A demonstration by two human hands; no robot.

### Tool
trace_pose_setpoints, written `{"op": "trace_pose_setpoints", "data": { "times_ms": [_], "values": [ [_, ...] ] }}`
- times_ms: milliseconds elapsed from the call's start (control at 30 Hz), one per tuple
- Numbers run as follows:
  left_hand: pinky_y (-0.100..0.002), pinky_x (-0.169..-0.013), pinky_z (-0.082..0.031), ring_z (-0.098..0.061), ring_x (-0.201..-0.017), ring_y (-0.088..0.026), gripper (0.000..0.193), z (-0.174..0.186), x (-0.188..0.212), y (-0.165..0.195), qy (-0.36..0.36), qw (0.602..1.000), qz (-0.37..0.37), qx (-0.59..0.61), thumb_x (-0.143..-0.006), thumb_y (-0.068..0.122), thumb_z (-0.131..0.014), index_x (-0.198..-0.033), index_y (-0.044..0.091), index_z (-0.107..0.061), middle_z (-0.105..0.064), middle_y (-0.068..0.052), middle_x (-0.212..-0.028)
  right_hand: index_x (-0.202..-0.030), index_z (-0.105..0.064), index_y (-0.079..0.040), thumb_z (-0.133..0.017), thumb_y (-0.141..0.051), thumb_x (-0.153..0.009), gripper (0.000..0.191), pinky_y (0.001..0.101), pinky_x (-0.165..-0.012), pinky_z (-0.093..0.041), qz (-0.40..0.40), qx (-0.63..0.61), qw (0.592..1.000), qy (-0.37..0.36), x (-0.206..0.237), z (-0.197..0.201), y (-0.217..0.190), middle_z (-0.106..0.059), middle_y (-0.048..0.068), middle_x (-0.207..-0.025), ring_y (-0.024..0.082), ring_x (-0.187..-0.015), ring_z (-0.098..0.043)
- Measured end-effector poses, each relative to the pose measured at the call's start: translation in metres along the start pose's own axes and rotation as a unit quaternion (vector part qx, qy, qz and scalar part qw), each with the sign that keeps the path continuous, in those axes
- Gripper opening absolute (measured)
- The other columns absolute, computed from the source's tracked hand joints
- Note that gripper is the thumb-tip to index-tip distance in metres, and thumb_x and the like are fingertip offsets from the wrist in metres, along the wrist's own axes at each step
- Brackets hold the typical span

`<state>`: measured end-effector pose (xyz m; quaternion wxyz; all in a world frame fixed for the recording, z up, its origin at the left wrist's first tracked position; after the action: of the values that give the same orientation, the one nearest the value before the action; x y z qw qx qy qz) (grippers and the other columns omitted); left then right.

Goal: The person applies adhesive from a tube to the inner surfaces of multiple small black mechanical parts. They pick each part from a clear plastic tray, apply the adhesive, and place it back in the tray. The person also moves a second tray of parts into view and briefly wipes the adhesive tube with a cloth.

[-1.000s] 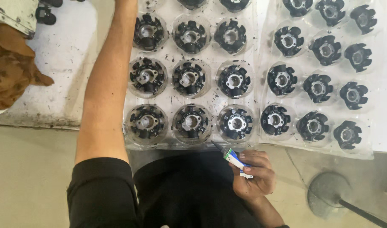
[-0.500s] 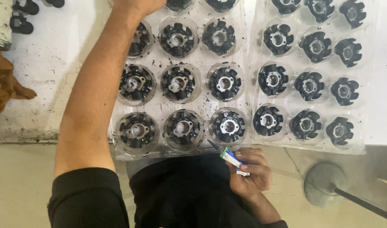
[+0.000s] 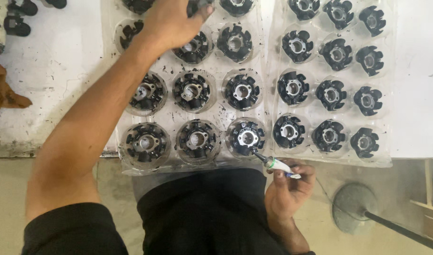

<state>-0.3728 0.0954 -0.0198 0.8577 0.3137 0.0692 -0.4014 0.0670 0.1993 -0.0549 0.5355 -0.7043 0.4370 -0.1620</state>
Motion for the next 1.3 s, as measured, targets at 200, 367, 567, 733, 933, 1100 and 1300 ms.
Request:
{"op": "trace_pose_setpoints", "data": {
  "times_ms": [200,367,567,733,933,1100,1300],
  "values": [
    [-0.041,-0.067,-0.045,-0.058,-0.080,-0.024,0.046,0.047,0.116,0.055,-0.129,0.902,0.132,0.390,-0.093,0.058,-0.073,-0.103,0.014,-0.070,-0.061,-0.011,-0.089,-0.120,-0.052,-0.008,-0.076,0.001,-0.096,0.035,0.0366,-0.083,-0.058,-0.043,-0.046,0.998,-0.012,-0.006,0.005,0.011,-0.063,0.012,-0.114,0.022,-0.101,-0.065],
    [-0.056,-0.121,-0.042,-0.049,-0.134,-0.038,0.064,0.061,0.193,0.109,0.100,0.702,0.047,0.703,-0.080,0.038,-0.088,-0.131,0.019,-0.053,-0.054,-0.018,-0.134,-0.116,-0.052,-0.009,-0.080,0.002,-0.091,0.040,0.0341,-0.078,-0.059,-0.066,-0.049,0.995,-0.052,0.004,-0.009,0.020,-0.067,0.014,-0.109,0.022,-0.098,-0.066],
    [-0.055,-0.114,-0.043,-0.053,-0.130,-0.043,0.068,0.036,0.250,0.143,0.148,0.356,0.118,0.915,-0.081,0.019,-0.074,-0.140,-0.005,-0.050,-0.054,-0.030,-0.143,-0.111,-0.049,-0.010,-0.083,0.003,-0.088,0.044,0.0369,-0.093,-0.057,-0.010,0.007,0.991,-0.132,0.027,-0.031,0.009,-0.067,0.013,-0.107,0.025,-0.104,-0.065],
    [-0.047,-0.112,-0.049,-0.060,-0.127,-0.036,0.053,0.039,0.278,0.166,0.100,0.555,0.112,0.819,-0.098,0.035,-0.071,-0.132,-0.003,-0.055,-0.058,-0.028,-0.135,-0.105,-0.047,-0.013,-0.081,0.000,-0.085,0.042,0.0386,-0.085,-0.059,0.146,0.160,0.957,-0.191,0.044,-0.045,-0.015,-0.068,0.010,-0.099,0.027,-0.096,-0.068],
    [-0.039,-0.103,-0.054,-0.068,-0.118,-0.031,0.054,0.056,0.284,0.179,0.146,0.780,0.070,0.605,-0.108,0.048,-0.059,-0.122,-0.004,-0.065,-0.069,-0.028,-0.127,-0.102,-0.043,-0.014,-0.082,0.002,-0.082,0.047,0.0434,-0.083,-0.063,0.210,0.176,0.931,-0.243,0.052,-0.052,-0.028,-0.067,0.010,-0.099,0.028,-0.096,-0.068],
    [-0.039,-0.104,-0.055,-0.070,-0.114,-0.030,0.052,0.060,0.281,0.181,0.178,0.789,0.057,0.585,-0.109,0.044,-0.057,-0.124,-0.004,-0.067,-0.071,-0.027,-0.127,-0.102,-0.044,-0.014,-0.080,0.007,-0.076,0.049,0.0449,-0.079,-0.065,0.243,0.203,0.909,-0.272,0.054,-0.054,-0.032,-0.066,0.011,-0.100,0.030,-0.095,-0.070],
    [-0.038,-0.104,-0.056,-0.069,-0.117,-0.030,0.047,0.056,0.284,0.178,0.187,0.782,0.061,0.591,-0.109,0.041,-0.058,-0.122,-0.003,-0.068,-0.071,-0.027,-0.123,-0.108,-0.048,-0.014,-0.076,0.011,-0.073,0.051,0.0436,-0.080,-0.065,0.254,0.212,0.879,-0.344,0.049,-0.053,-0.034,-0.065,0.011,-0.105,0.027,-0.096,-0.067]
  ]
}}
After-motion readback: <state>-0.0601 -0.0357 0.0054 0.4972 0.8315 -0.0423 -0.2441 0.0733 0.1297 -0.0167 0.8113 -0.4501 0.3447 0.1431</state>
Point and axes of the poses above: each hand's wrist, its own x-axis away from the middle knuckle, its own z-axis out of the back of the hand, y = z × x, the point moved 5 cm from there along -x, towards the middle knuckle
